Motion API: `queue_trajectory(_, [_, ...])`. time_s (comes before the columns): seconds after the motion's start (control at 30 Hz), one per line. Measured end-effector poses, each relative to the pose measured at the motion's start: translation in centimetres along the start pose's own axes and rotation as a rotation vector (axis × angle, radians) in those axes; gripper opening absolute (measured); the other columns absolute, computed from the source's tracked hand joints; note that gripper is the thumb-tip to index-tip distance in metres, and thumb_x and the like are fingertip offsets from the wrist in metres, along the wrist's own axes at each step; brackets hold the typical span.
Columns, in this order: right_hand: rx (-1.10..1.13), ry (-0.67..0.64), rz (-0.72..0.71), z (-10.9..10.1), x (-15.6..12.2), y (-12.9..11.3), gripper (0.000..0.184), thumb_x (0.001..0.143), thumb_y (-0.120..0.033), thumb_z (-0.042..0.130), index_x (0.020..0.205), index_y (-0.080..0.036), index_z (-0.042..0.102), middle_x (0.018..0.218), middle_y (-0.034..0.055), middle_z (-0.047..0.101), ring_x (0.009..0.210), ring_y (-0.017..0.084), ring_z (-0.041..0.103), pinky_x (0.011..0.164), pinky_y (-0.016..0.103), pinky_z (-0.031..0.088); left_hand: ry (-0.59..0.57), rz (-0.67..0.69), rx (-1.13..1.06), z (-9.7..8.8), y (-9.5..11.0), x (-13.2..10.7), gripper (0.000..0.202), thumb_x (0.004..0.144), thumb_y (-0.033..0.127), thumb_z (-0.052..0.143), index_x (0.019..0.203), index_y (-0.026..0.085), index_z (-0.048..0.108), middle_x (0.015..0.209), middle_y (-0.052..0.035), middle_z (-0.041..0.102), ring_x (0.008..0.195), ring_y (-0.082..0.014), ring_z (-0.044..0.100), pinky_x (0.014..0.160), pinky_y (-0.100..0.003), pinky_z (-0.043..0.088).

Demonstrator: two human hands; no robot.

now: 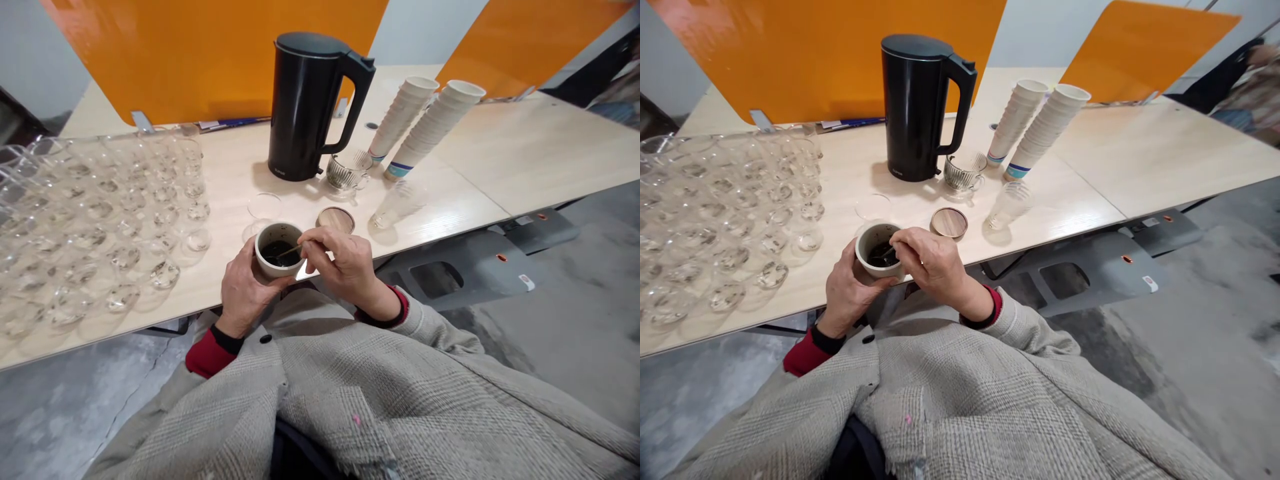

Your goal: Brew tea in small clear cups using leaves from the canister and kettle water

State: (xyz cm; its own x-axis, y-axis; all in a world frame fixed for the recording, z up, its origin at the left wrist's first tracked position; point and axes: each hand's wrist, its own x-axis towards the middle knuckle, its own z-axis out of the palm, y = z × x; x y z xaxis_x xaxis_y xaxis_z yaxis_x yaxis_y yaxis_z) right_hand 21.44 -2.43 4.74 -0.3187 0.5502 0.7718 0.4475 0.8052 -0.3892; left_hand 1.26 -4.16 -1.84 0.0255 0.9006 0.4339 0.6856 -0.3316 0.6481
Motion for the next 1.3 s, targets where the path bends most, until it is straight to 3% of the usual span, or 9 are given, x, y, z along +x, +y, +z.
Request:
queue_trajectory(0.13, [0.074, 0.114, 0.114, -0.5, 0.2, 0.1, 0.015, 0.109, -0.02, 0.055, 0.101, -0.023, 0.068, 0.071, -0.006, 0.07, 0.054, 0.008, 0.066, 0.06, 0.023, 0.055, -0.016, -0.011, -0.009, -0.2, 0.2, 0.1, 0.092, 0.07, 0.061, 0.095, 0.145, 0.028, 0.055, 0.137, -0.0084, 0.077, 0.121, -0.033, 0.077, 0.101, -0.045, 0.062])
queue_trajectory(0.33, [0.197, 0.29, 0.328, -1.5, 0.9, 0.3, 0.02, 0.109, -0.039, 0.061, 0.099, -0.023, 0.068, 0.072, -0.0065, 0.07, 0.048, 0.007, 0.065, 0.047, 0.02, 0.049, -0.013, -0.003, -0.022, -0.2, 0.2, 0.1, 0.09, 0.071, 0.066, 0.093, 0.144, 0.028, 0.057, 0.137, -0.0084, 0.077, 0.122, -0.0334, 0.076, 0.101, -0.046, 0.062])
queue_trajectory(0.43, [0.21, 0.375, 0.325, -1.8, 1.4, 0.6, 0.024, 0.107, -0.045, 0.063, 0.097, -0.024, 0.068, 0.071, -0.0069, 0.068, 0.047, 0.006, 0.063, 0.044, 0.019, 0.048, 0.001, 0.017, -0.023, -0.1, 0.0, 0.1, 0.093, 0.071, 0.07, 0.091, 0.146, 0.027, 0.056, 0.139, -0.0093, 0.076, 0.123, -0.0335, 0.076, 0.102, -0.045, 0.062])
queue_trajectory(0.6, [0.199, 0.502, 0.254, -1.9, 2.7, 0.9, 0.023, 0.109, -0.043, 0.061, 0.096, -0.025, 0.067, 0.072, -0.0068, 0.065, 0.048, 0.006, 0.061, 0.044, 0.019, 0.049, -0.002, 0.01, -0.007, -0.1, 0.0, 0.0, 0.094, 0.071, 0.072, 0.09, 0.147, 0.027, 0.056, 0.141, -0.01, 0.075, 0.124, -0.0345, 0.075, 0.102, -0.045, 0.062])
queue_trajectory(0.77, [0.124, 0.6, 0.191, -0.4, 3.4, 1.5, 0.021, 0.113, -0.04, 0.054, 0.103, -0.026, 0.065, 0.077, -0.0058, 0.065, 0.049, 0.006, 0.064, 0.045, 0.021, 0.051, -0.013, -0.003, -0.019, -0.3, 0.2, 0.1, 0.094, 0.071, 0.069, 0.091, 0.147, 0.027, 0.055, 0.142, -0.0101, 0.074, 0.126, -0.035, 0.074, 0.103, -0.046, 0.062])
queue_trajectory(0.97, [0.099, 0.325, 0.154, 2.8, 2.9, 3.9, 0.025, 0.112, -0.042, 0.055, 0.1, -0.023, 0.067, 0.077, -0.0058, 0.069, 0.057, 0.007, 0.071, 0.058, 0.022, 0.055, -0.004, -0.013, -0.019, -0.3, 0.3, 0.1, 0.091, 0.072, 0.065, 0.093, 0.146, 0.028, 0.057, 0.142, -0.0094, 0.075, 0.125, -0.0344, 0.075, 0.102, -0.045, 0.062])
queue_trajectory(1.1, [0.127, 0.363, 0.239, 3.0, 2.8, 4.5, 0.026, 0.111, -0.044, 0.054, 0.102, -0.023, 0.067, 0.077, -0.0053, 0.069, 0.057, 0.008, 0.071, 0.061, 0.023, 0.056, -0.033, -0.033, -0.019, -0.3, 0.4, 0.1, 0.089, 0.072, 0.064, 0.093, 0.145, 0.029, 0.057, 0.143, -0.0085, 0.074, 0.127, -0.0341, 0.074, 0.103, -0.045, 0.061])
queue_trajectory(1.3, [0.183, 0.448, 0.314, 1.6, 2.9, 4.3, 0.031, 0.108, -0.054, 0.057, 0.103, -0.025, 0.067, 0.08, -0.0043, 0.069, 0.058, 0.008, 0.07, 0.058, 0.023, 0.057, -0.013, -0.036, -0.003, -0.3, 0.3, 0.0, 0.095, 0.071, 0.065, 0.093, 0.15, 0.027, 0.054, 0.146, -0.0109, 0.073, 0.128, -0.0354, 0.074, 0.106, -0.048, 0.06])
